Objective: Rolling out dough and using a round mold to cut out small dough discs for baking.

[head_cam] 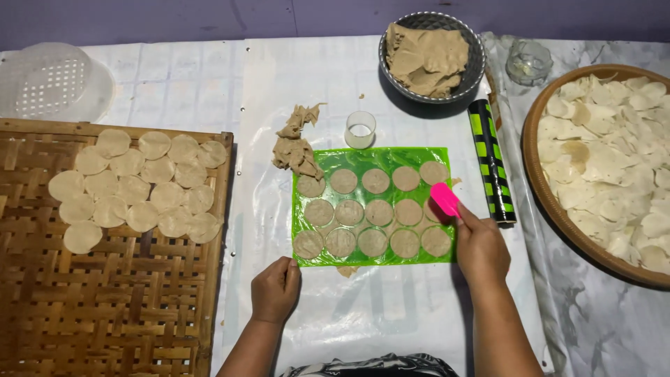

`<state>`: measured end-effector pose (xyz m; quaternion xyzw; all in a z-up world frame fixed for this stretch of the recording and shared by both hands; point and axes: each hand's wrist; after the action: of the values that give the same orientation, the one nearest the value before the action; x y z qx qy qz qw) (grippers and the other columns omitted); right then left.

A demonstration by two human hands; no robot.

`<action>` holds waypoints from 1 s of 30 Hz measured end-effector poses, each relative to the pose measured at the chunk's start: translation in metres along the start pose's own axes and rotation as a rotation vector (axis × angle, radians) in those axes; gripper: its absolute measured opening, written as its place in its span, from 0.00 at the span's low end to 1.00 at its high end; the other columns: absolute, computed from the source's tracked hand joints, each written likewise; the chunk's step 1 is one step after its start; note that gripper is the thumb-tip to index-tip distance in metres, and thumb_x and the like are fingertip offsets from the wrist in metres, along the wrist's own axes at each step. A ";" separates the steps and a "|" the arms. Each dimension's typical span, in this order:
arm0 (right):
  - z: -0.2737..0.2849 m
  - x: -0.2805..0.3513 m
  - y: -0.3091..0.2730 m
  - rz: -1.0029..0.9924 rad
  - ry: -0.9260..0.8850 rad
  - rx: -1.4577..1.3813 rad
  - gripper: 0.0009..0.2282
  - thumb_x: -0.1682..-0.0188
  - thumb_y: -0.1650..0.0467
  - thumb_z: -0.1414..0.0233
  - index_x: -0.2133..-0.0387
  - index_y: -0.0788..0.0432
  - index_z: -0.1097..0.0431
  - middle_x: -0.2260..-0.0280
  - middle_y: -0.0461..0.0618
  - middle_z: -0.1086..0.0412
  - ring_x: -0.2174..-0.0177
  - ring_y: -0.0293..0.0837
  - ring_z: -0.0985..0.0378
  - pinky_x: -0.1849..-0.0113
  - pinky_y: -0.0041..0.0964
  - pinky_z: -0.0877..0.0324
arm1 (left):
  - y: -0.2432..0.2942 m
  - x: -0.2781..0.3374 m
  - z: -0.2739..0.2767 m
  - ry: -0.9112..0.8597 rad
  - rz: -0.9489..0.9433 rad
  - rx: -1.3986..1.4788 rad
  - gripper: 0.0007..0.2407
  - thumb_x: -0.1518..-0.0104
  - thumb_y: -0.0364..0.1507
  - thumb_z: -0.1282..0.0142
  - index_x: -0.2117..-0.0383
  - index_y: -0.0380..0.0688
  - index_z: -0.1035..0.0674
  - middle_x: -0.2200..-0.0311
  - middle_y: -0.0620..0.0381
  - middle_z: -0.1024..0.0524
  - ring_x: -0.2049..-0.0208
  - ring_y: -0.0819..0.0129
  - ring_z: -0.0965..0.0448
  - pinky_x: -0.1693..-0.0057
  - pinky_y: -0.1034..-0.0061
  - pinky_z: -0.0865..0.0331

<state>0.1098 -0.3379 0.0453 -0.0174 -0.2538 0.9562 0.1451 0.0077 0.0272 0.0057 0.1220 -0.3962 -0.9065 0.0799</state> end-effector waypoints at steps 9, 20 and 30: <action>-0.008 -0.025 0.031 0.061 0.057 0.453 0.11 0.47 0.61 0.46 0.54 0.36 0.20 0.63 0.53 0.26 0.63 0.54 0.20 0.66 0.52 0.27 | -0.006 0.002 -0.006 0.014 0.011 -0.044 0.08 0.41 0.31 0.46 0.75 0.42 0.20 0.80 0.49 0.24 0.79 0.53 0.23 0.69 0.62 0.31; -0.007 -0.039 0.021 0.084 0.051 0.456 0.11 0.48 0.61 0.46 0.54 0.36 0.21 0.62 0.54 0.27 0.63 0.55 0.20 0.65 0.53 0.26 | -0.005 0.003 -0.006 0.013 0.023 -0.034 0.09 0.40 0.31 0.46 0.76 0.42 0.21 0.81 0.50 0.25 0.80 0.55 0.24 0.70 0.64 0.31; -0.021 -0.046 0.013 0.068 0.017 0.466 0.10 0.48 0.61 0.45 0.55 0.36 0.20 0.61 0.53 0.26 0.63 0.53 0.19 0.65 0.50 0.26 | -0.003 0.002 -0.004 0.000 0.048 -0.037 0.09 0.40 0.31 0.46 0.76 0.42 0.21 0.81 0.49 0.26 0.81 0.54 0.25 0.70 0.63 0.32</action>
<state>0.1530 -0.3515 0.0189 -0.0001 -0.0242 0.9930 0.1152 0.0072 0.0256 0.0009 0.1109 -0.3823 -0.9115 0.1036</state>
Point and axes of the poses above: each hand's wrist, its own x-axis away from the middle knuckle, its own z-axis out of the back of the hand, y = z × x
